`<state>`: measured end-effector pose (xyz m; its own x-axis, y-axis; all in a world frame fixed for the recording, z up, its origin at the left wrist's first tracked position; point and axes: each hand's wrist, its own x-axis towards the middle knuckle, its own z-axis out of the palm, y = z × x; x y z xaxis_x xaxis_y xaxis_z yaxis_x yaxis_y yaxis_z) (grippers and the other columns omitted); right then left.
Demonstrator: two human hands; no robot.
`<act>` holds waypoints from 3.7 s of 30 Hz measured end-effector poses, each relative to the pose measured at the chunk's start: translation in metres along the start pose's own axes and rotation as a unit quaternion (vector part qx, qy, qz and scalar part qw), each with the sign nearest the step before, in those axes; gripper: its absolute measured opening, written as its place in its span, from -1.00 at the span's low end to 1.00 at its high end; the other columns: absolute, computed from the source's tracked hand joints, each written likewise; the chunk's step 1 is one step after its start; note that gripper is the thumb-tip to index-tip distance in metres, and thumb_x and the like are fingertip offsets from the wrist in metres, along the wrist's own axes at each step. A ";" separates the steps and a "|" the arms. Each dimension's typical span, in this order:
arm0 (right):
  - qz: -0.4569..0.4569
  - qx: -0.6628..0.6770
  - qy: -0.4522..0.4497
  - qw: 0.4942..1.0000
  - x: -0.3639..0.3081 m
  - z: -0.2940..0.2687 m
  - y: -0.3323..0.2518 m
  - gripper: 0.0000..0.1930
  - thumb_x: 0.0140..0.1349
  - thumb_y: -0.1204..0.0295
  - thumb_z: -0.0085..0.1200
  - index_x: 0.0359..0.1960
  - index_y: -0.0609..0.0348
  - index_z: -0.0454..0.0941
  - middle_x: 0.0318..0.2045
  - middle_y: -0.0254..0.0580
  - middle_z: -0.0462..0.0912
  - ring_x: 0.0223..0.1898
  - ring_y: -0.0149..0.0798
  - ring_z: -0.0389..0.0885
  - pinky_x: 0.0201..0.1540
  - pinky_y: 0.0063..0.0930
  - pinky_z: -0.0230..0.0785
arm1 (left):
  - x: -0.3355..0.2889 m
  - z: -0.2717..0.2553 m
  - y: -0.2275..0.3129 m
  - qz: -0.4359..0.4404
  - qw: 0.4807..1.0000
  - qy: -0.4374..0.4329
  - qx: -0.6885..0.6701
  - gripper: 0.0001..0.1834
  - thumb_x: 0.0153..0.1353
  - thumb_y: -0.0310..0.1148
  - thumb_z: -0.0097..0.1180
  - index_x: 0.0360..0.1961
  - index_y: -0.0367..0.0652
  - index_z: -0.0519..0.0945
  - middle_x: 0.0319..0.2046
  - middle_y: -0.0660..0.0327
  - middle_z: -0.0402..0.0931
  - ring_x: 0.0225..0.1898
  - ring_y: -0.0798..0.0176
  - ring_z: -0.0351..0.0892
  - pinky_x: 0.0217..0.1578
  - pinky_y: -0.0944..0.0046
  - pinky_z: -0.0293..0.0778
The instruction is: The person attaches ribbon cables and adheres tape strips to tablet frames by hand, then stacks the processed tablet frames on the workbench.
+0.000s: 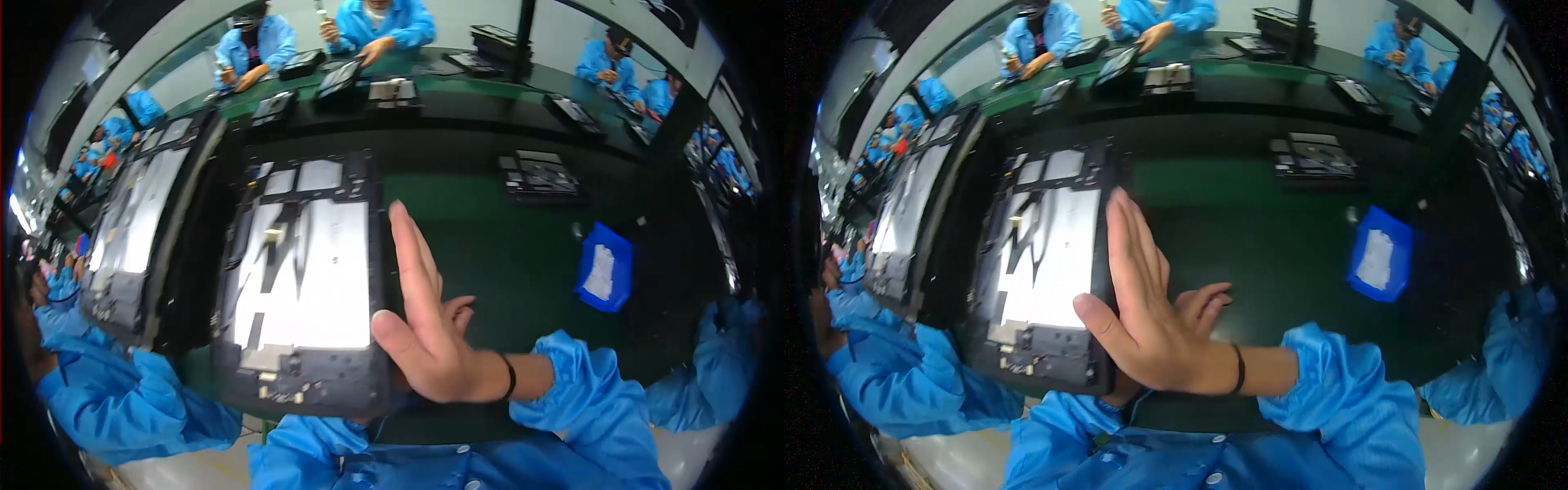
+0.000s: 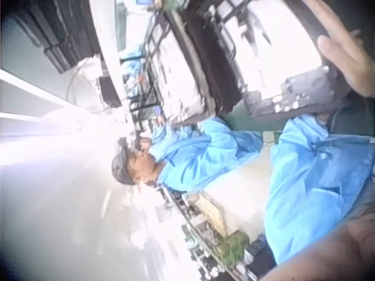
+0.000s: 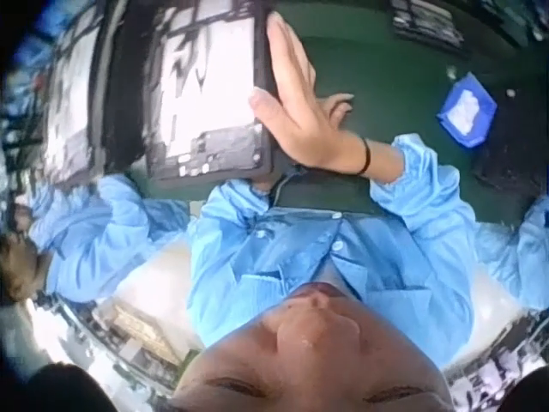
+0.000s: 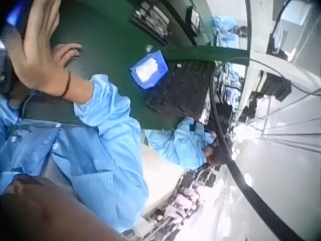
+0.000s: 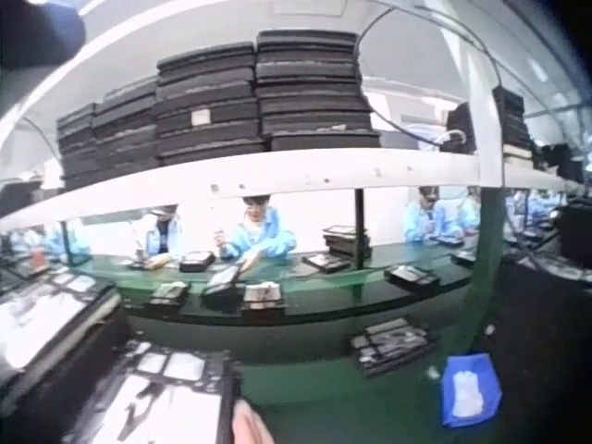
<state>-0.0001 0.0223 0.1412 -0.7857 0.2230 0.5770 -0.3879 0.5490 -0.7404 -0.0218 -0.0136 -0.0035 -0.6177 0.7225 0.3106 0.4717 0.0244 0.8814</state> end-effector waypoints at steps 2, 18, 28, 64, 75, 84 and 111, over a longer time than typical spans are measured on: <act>-0.098 -0.023 -0.070 0.992 0.027 -0.036 0.020 -0.30 0.31 0.22 -0.16 0.36 0.41 -0.06 0.38 0.13 0.01 0.40 0.03 -0.01 0.39 -0.23 -0.20 | -0.004 -0.019 -0.009 0.014 0.999 -0.038 0.004 -0.74 0.28 -0.38 -0.01 -0.04 -0.20 0.53 -0.26 0.12 0.58 -0.12 0.09 0.51 0.01 0.13 0.30; 0.311 -0.467 -0.196 0.804 0.102 -0.303 0.359 -0.61 0.22 0.16 -0.02 0.00 0.05 0.56 -0.06 -0.04 0.61 -0.02 0.03 0.56 0.04 -0.19 0.38 | 0.017 -0.025 0.002 0.082 0.983 -0.163 0.027 -0.77 0.29 -0.34 -0.05 -0.15 -0.15 0.61 -0.20 0.12 0.58 -0.08 0.11 0.49 0.05 0.14 0.21; 0.387 -0.313 -0.251 0.830 0.104 -0.308 0.311 -0.48 0.08 0.06 0.17 -0.01 0.16 0.57 -0.03 -0.05 0.59 0.00 -0.08 0.52 0.08 -0.28 0.31 | 0.016 -0.021 0.001 0.096 0.983 -0.150 0.034 -0.80 0.27 -0.35 -0.01 -0.19 -0.12 0.63 -0.21 0.16 0.57 -0.09 0.13 0.48 0.01 0.16 0.21; 0.237 -0.042 0.137 0.961 -0.184 -0.116 0.103 -0.46 0.21 0.51 -0.04 0.26 0.26 0.25 0.30 0.10 0.19 0.33 0.01 0.13 0.36 -0.21 -0.09 | -0.084 -0.027 0.059 -0.012 0.955 -0.199 0.222 0.06 0.07 -0.04 0.24 0.29 -0.57 -0.09 0.26 -0.46 -0.06 0.33 -0.47 -0.18 0.29 -0.25 -0.24; 0.055 -0.219 0.086 0.970 -0.161 -0.133 0.059 -0.80 0.09 0.48 0.11 -0.22 0.05 0.62 0.02 -0.13 0.53 0.10 -0.02 0.40 0.18 -0.16 0.09 | -0.023 -0.008 0.052 0.152 0.978 -0.087 0.112 -0.85 -0.08 -0.33 0.32 -0.39 0.07 0.71 -0.15 0.34 0.55 0.07 0.10 0.36 0.13 0.00 0.09; 0.113 -0.111 -0.187 0.970 -0.150 -0.118 0.049 -0.84 0.06 0.32 0.25 -0.31 0.00 0.67 -0.27 -0.37 0.66 -0.04 -0.32 0.53 0.12 -0.29 0.14 | -0.027 -0.028 0.035 0.548 0.783 -0.039 0.291 -0.76 -0.04 -0.24 0.27 -0.26 0.28 0.68 -0.33 0.58 0.51 -0.24 0.52 0.41 -0.05 0.31 0.10; 0.089 -0.626 0.196 0.749 -0.147 -0.221 0.086 -0.73 0.01 0.42 0.17 -0.18 -0.02 0.61 -0.03 -0.27 0.54 0.02 -0.15 0.45 0.11 -0.21 0.10 | 0.005 0.007 0.026 0.102 0.990 -0.073 0.063 -0.85 -0.15 -0.36 0.42 -0.56 -0.06 0.65 -0.25 0.31 0.57 0.04 0.13 0.44 0.12 0.08 0.08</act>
<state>0.1886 0.2150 0.0686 -0.4742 0.4672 0.7462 0.6554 0.7533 -0.0551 -0.0076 -0.0045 0.0182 -0.4073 0.8135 0.4151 0.6577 -0.0541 0.7513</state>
